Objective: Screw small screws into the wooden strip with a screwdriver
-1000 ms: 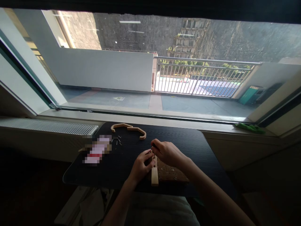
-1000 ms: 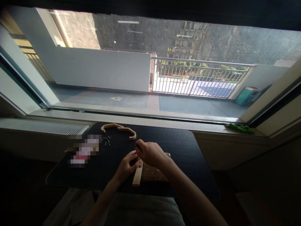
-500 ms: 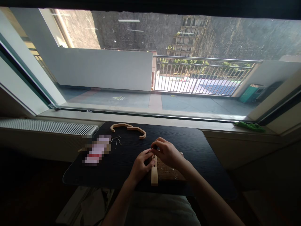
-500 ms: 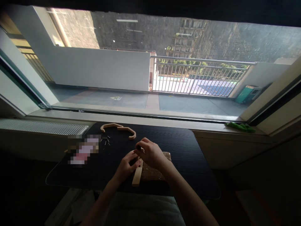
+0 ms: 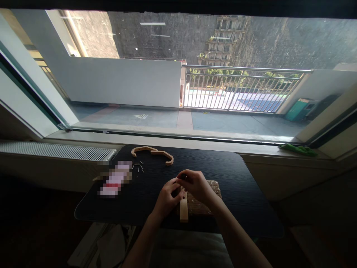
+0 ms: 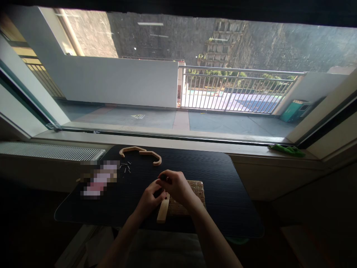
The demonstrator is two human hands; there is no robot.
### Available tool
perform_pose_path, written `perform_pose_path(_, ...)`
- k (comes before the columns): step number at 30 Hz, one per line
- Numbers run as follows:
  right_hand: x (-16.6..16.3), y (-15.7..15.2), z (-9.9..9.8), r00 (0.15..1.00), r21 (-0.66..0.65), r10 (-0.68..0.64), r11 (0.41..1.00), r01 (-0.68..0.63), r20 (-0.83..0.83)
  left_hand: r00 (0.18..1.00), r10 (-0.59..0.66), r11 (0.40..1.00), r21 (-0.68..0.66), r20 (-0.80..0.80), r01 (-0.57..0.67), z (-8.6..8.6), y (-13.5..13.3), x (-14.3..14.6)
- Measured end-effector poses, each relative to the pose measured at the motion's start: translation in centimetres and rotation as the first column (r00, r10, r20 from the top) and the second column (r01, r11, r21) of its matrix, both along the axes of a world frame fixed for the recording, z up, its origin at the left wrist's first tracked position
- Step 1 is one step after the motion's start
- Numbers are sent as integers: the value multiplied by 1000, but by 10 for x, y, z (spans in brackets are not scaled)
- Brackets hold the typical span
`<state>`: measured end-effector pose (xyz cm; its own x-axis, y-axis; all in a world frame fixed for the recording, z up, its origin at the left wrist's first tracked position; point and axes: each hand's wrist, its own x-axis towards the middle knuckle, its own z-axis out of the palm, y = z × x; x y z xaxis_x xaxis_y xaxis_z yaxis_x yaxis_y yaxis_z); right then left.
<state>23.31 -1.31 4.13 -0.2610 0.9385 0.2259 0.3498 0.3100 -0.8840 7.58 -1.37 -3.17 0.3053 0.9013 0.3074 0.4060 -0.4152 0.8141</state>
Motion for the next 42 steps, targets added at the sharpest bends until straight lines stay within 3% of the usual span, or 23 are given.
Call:
perform_pose_path(6,5,-3,3,999,-76,49,996,-49,2,1000,-5,1000,-4,-19,4,-4,1,-1)
perform_pose_path(16,9,-2,1,979,-78,136,986,-149,-151,999,13,1000,27,-38,-12,-8,2,-1)
perform_pose_path(33,12,-2,-13,986,73,31,997,-19,-161,999,28,1000,-2,-43,-28,-9,1,-1)
perform_pose_path(42,11,-5,-10,997,164,-72,983,77,-42,999,8,1000,-2,-36,-8,-9,2,-1)
